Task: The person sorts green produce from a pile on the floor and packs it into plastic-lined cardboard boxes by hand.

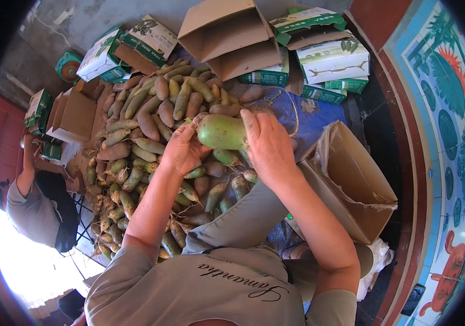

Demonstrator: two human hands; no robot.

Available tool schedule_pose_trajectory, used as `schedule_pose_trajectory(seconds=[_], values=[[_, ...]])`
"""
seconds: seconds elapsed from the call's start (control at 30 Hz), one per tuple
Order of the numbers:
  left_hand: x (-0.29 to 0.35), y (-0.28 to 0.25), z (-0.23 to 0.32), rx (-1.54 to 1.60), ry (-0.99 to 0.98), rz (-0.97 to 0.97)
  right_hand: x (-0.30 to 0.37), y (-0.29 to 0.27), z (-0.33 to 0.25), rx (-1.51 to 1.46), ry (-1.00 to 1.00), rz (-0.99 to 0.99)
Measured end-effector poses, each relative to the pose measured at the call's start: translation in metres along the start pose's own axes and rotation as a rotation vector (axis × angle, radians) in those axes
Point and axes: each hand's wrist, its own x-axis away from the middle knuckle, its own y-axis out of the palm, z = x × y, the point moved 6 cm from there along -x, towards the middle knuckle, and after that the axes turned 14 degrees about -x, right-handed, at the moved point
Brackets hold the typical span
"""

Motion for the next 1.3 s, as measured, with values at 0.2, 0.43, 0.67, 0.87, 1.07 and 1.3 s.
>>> schedule_pose_trajectory(seconds=[0.2, 0.43, 0.67, 0.87, 1.07, 1.3], values=[[-0.008, 0.013, -0.003, 0.102, -0.058, 0.087, 0.005, -0.013, 0.017, -0.129, 0.142, -0.084], [-0.018, -0.007, -0.012, -0.045, 0.013, 0.207, 0.005, -0.008, 0.03, -0.15, 0.127, -0.137], [0.011, -0.025, -0.012, -0.785, 0.452, 0.529, 0.013, 0.034, 0.033, -0.092, 0.237, -0.241], [0.081, -0.131, -0.091, -1.306, 0.109, 0.674, 0.018, 0.112, 0.017, 0.081, 0.241, -0.672], [0.219, -0.244, -0.149, -1.696, -0.303, 0.897, 0.043, 0.185, 0.014, 0.214, 0.199, -1.085], [0.325, -0.308, -0.131, -1.8, -0.678, 1.394, 0.065, 0.216, 0.01, 0.196, 0.216, -1.24]])
